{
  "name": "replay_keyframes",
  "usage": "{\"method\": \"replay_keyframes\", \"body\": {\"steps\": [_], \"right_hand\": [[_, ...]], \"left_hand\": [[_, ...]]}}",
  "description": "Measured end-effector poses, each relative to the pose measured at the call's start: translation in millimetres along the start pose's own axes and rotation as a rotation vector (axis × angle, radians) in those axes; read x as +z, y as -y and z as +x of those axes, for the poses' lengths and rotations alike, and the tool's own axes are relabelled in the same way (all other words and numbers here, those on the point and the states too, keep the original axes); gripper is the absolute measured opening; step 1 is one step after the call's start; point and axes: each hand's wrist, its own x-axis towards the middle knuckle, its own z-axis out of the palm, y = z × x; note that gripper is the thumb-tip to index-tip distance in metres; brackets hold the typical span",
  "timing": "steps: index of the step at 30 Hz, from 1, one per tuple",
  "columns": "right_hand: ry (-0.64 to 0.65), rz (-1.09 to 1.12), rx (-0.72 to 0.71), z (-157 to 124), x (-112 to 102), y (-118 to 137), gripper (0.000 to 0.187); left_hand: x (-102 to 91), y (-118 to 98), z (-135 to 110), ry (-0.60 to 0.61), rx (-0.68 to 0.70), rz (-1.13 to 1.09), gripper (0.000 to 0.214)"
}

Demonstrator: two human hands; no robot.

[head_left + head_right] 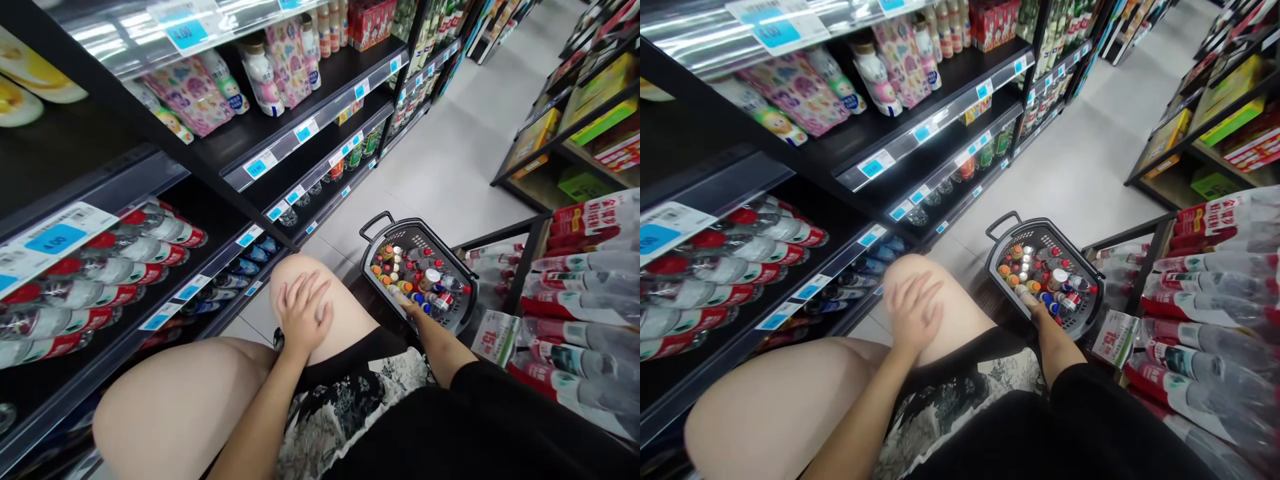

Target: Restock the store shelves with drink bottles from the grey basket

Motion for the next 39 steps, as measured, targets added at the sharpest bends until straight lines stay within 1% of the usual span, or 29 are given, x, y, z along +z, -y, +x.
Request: {"method": "replay_keyframes", "body": {"steps": [3, 5, 7, 9, 12, 15, 18, 20, 21, 23, 25, 27, 28, 30, 31, 32, 33, 35, 37, 39], "right_hand": [[-0.029, -0.239, 0.086, 8, -4, -3, 0.062], [-0.051, -0.393, 0.117, 17, -5, -4, 0.069], [-0.079, -0.534, 0.114, 25, -2, -3, 0.069], [-0.122, -0.652, 0.068, 27, 3, -2, 0.063], [-0.202, -0.778, -0.044, 23, 9, 4, 0.057], [-0.242, -0.831, -0.166, 17, 5, 16, 0.057], [-0.264, -0.834, -0.305, 11, -7, 36, 0.060], [-0.318, -0.775, -0.459, 4, -16, 57, 0.065], [-0.352, -0.707, -0.553, -2, -18, 71, 0.067], [-0.401, -0.488, -0.737, -20, -20, 104, 0.069], [-0.372, -0.214, -0.854, -46, -15, 144, 0.068], [-0.246, 0.073, -0.925, -79, -2, 188, 0.068], [-0.147, 0.222, -0.956, -96, 8, 209, 0.069], [0.110, 0.498, -0.984, -131, 33, 249, 0.068], [0.250, 0.616, -0.974, -148, 48, 265, 0.066], [0.394, 0.713, -0.943, -164, 64, 280, 0.063], [0.541, 0.779, -0.889, -180, 81, 293, 0.059], [0.847, 0.814, -0.732, -207, 116, 312, 0.055], [1.151, 0.745, -0.579, -228, 148, 323, 0.058], [1.412, 0.652, -0.494, -240, 177, 328, 0.067]], "left_hand": [[0.8, -1, 3, 0.009, -0.005, 0.000, 0.035], [1.1, -3, 4, 0.022, -0.016, -0.002, 0.035], [1.1, -4, 5, 0.042, -0.031, -0.002, 0.035], [0.7, -6, 5, 0.068, -0.047, -0.004, 0.035], [-1.4, -10, 5, 0.106, -0.068, -0.010, 0.036], [-5.1, -14, 6, 0.135, -0.081, -0.015, 0.037], [-9.0, -17, 3, 0.140, -0.082, -0.037, 0.038], [-11.2, -18, 0, 0.131, -0.077, -0.063, 0.038], [-12.4, -19, -1, 0.123, -0.074, -0.078, 0.038], [-15.9, -19, -4, 0.096, -0.083, -0.126, 0.037], [-22.0, -18, -4, 0.040, -0.134, -0.225, 0.034], [-31.5, -11, -1, -0.047, -0.227, -0.401, 0.030], [-37.2, -5, 1, -0.101, -0.288, -0.519, 0.028], [-49.5, 9, 5, -0.223, -0.455, -0.802, 0.026], [-55.6, 17, 6, -0.274, -0.556, -0.958, 0.030], [-61.4, 25, 8, -0.306, -0.660, -1.114, 0.037], [-66.8, 31, 8, -0.313, -0.761, -1.262, 0.044], [-75.9, 39, 9, -0.273, -0.919, -1.504, 0.052], [-82.3, 38, 8, -0.253, -1.005, -1.658, 0.050], [-85.5, 33, 7, -0.336, -1.023, -1.746, 0.044]]}}
